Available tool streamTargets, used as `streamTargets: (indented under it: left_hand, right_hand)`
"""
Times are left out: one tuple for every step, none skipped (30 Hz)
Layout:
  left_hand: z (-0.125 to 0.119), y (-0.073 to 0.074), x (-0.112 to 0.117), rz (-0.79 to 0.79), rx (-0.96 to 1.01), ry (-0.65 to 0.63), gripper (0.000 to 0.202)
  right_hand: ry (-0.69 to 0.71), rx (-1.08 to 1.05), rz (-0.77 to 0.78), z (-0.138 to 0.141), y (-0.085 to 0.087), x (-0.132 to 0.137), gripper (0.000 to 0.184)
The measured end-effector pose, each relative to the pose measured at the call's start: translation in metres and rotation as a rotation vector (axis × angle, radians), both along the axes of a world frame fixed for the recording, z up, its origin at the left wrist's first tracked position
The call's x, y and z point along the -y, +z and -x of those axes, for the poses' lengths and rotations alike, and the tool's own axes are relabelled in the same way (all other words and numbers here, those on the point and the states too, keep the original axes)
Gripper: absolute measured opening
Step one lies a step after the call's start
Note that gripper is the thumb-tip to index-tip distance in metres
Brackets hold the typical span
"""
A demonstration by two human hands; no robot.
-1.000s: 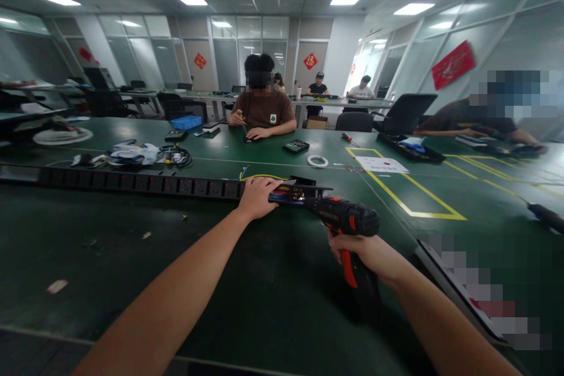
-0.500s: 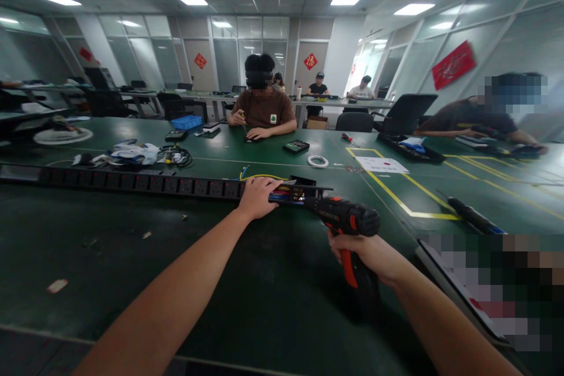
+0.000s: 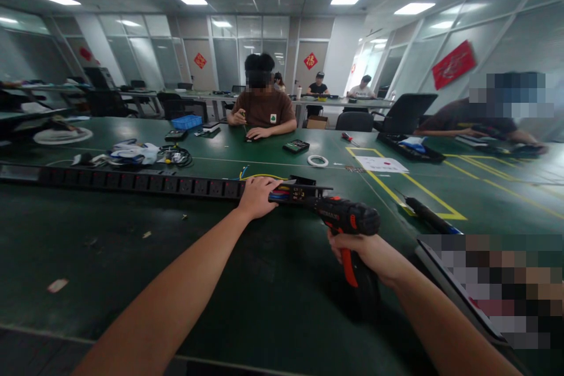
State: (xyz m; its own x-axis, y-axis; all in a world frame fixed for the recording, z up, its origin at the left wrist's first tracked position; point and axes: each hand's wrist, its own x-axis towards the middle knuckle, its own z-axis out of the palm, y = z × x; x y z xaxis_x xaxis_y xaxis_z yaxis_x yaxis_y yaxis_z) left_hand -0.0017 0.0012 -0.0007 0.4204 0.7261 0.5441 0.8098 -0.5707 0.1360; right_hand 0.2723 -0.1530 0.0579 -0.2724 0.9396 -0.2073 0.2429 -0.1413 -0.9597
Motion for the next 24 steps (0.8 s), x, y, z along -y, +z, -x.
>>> streamTargets:
  left_hand:
    - [-0.0002,0.0002,0.0000,-0.001,0.000,-0.001,0.064]
    - [-0.0003,0.0003,0.0002,-0.001,0.000,-0.001,0.064]
    - [-0.0005,0.0006,0.0005,-0.001,0.001,0.001,0.064]
    - [-0.0007,0.0008,0.0008,0.001,0.002,0.003,0.064]
    - [-0.0009,0.0011,0.0013,0.005,0.003,0.005,0.064]
    - [-0.0010,0.0013,0.0018,0.009,0.004,0.007,0.064]
    - [-0.0011,0.0016,0.0022,0.012,0.005,0.007,0.064]
    - [-0.0012,0.0018,0.0026,0.016,0.006,0.006,0.064]
    - [-0.0013,0.0020,0.0028,0.019,0.005,0.006,0.064]
    - [-0.0013,0.0020,0.0029,0.021,0.003,0.006,0.064]
    - [-0.0013,0.0020,0.0029,0.021,0.002,0.007,0.065]
    - [-0.0013,0.0017,0.0026,0.020,0.000,0.007,0.065]
    - [-0.0013,0.0014,0.0023,0.017,0.000,0.006,0.066]
    - [-0.0012,0.0009,0.0019,0.012,0.002,0.005,0.066]
    - [-0.0011,0.0004,0.0014,0.006,0.003,0.004,0.066]
    - [-0.0010,-0.0001,0.0010,0.002,0.005,0.003,0.065]
    - [-0.0010,-0.0005,0.0006,-0.001,0.007,0.003,0.065]
    - [-0.0009,-0.0009,0.0003,-0.003,0.008,0.004,0.065]
    - [-0.0009,-0.0011,0.0002,-0.005,0.008,0.005,0.065]
    - [-0.0008,-0.0012,0.0002,-0.006,0.008,0.005,0.065]
    - [-0.0008,-0.0012,0.0003,-0.008,0.007,0.003,0.065]
    - [-0.0008,-0.0010,0.0005,-0.010,0.006,0.002,0.065]
    - [-0.0008,-0.0008,0.0008,-0.012,0.005,0.000,0.065]
    - [-0.0008,-0.0005,0.0011,-0.011,0.004,0.000,0.065]
  right_hand:
    - [-0.001,-0.008,0.003,0.0002,0.0003,0.0003,0.012]
    - [-0.002,-0.013,0.006,0.0004,0.0007,0.0007,0.013]
    - [0.000,-0.014,0.009,0.0007,0.0012,0.0010,0.013]
    - [0.001,-0.009,0.013,0.0009,0.0017,0.0012,0.013]
    - [0.001,-0.004,0.016,0.0011,0.0023,0.0014,0.013]
    - [-0.001,0.001,0.019,0.0014,0.0028,0.0015,0.013]
    - [-0.004,0.002,0.019,0.0018,0.0032,0.0016,0.013]
    - [-0.007,0.000,0.018,0.0023,0.0036,0.0017,0.014]
    - [-0.011,-0.004,0.016,0.0028,0.0038,0.0018,0.015]
    - [-0.015,-0.008,0.011,0.0033,0.0041,0.0019,0.016]
    - [-0.015,-0.011,0.009,0.0038,0.0043,0.0020,0.017]
    - [-0.021,-0.008,0.004,0.0044,0.0044,0.0021,0.017]
    - [-0.021,-0.006,0.003,0.0048,0.0047,0.0023,0.017]
    - [-0.014,-0.005,0.004,0.0052,0.0049,0.0024,0.017]
    - [-0.008,-0.003,0.003,0.0055,0.0052,0.0026,0.017]
    - [-0.011,0.002,0.003,0.0058,0.0055,0.0027,0.017]
    - [-0.013,0.002,0.002,0.0060,0.0058,0.0028,0.017]
    - [-0.014,0.003,0.001,0.0061,0.0061,0.0028,0.017]
    - [-0.015,0.002,0.001,0.0062,0.0064,0.0029,0.018]
    - [-0.015,0.001,0.002,0.0063,0.0068,0.0030,0.018]
    - [-0.015,-0.001,0.003,0.0064,0.0070,0.0032,0.018]
    - [-0.019,-0.002,0.004,0.0065,0.0073,0.0033,0.018]
    - [-0.024,-0.001,0.003,0.0065,0.0074,0.0035,0.018]
    - [-0.029,0.000,0.004,0.0064,0.0073,0.0036,0.017]
